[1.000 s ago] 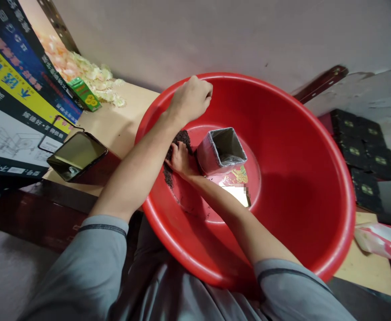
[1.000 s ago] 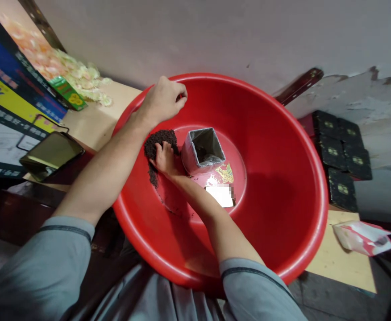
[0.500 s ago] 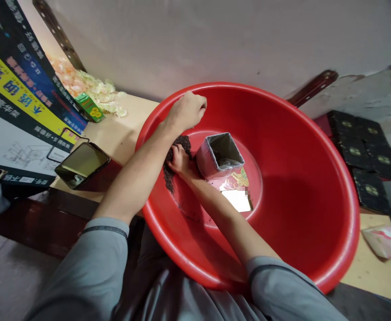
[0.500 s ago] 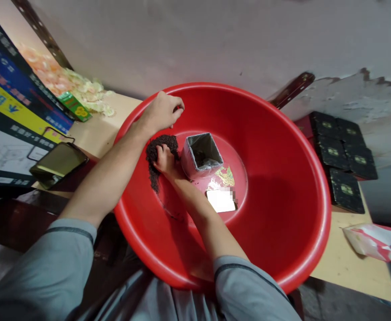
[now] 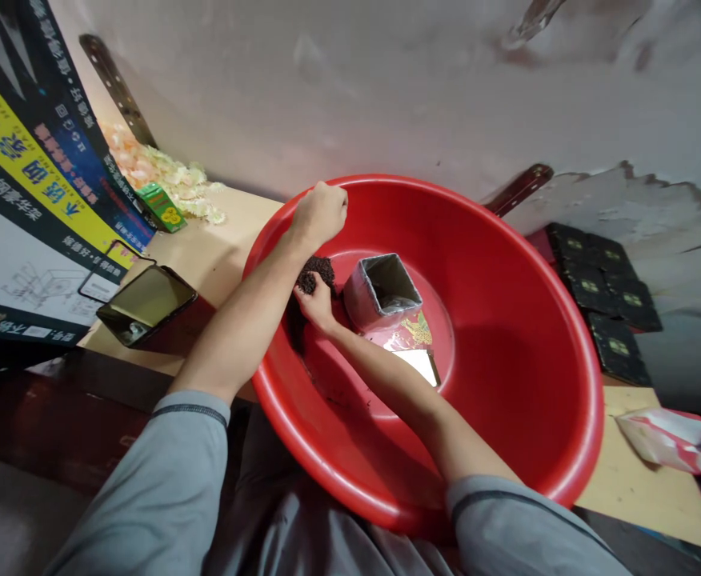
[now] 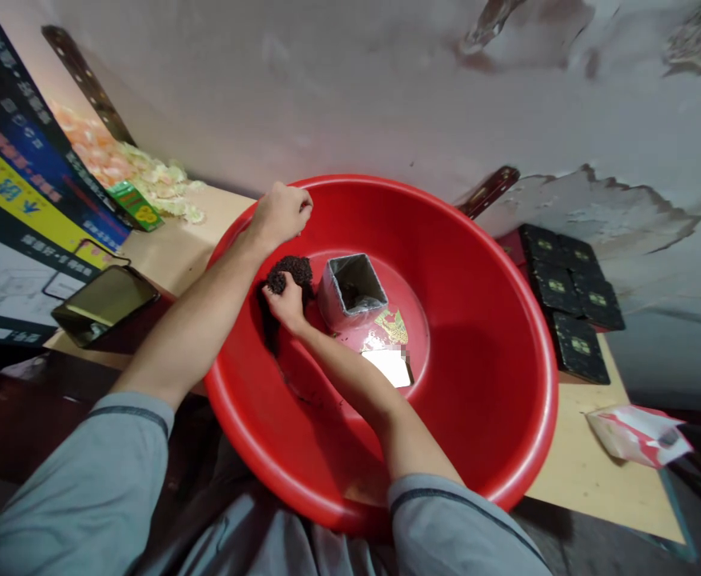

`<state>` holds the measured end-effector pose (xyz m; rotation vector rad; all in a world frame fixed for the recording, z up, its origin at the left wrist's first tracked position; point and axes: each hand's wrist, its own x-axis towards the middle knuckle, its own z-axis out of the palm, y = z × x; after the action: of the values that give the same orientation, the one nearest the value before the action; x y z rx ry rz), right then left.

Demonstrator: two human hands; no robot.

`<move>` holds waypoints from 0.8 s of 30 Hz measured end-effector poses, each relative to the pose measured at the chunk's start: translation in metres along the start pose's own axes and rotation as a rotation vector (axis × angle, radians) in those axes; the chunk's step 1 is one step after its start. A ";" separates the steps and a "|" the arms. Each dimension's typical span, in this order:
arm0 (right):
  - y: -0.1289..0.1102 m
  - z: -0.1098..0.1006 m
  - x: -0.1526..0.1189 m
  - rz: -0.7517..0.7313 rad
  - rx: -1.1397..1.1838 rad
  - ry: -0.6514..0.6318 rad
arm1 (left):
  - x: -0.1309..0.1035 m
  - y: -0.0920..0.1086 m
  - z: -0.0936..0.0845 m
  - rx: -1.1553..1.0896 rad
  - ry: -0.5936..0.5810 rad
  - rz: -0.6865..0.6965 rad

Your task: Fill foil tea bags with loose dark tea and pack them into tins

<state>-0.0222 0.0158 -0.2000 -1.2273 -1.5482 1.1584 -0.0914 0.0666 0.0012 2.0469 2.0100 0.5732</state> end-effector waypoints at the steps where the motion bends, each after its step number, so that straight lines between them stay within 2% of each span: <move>1: -0.006 -0.001 -0.002 -0.002 0.032 0.006 | 0.001 -0.001 0.000 0.001 0.011 -0.030; 7: -0.056 -0.019 -0.007 -0.005 0.192 0.000 | 0.002 -0.009 -0.002 0.016 0.075 -0.098; 10: -0.084 -0.047 -0.005 0.032 0.313 -0.002 | 0.002 -0.011 -0.005 0.018 0.119 -0.101; 13: -0.101 -0.090 0.005 0.028 0.332 0.069 | 0.002 -0.013 -0.006 0.004 0.137 -0.117; 16: -0.097 -0.136 0.018 -0.028 0.298 0.180 | 0.003 -0.013 -0.004 0.015 0.123 -0.117; 19: -0.079 -0.169 0.027 -0.111 0.275 0.267 | 0.004 -0.012 0.001 0.040 0.105 -0.079; 21: -0.065 -0.180 0.029 -0.159 0.246 0.273 | 0.004 -0.011 0.003 0.046 0.101 -0.060; 24: -0.049 -0.187 0.031 -0.207 0.219 0.282 | 0.004 -0.010 0.005 0.047 0.096 -0.057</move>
<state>0.1402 0.0715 -0.1067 -1.0100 -1.2681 0.9468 -0.0987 0.0717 -0.0073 2.0170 2.1478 0.6300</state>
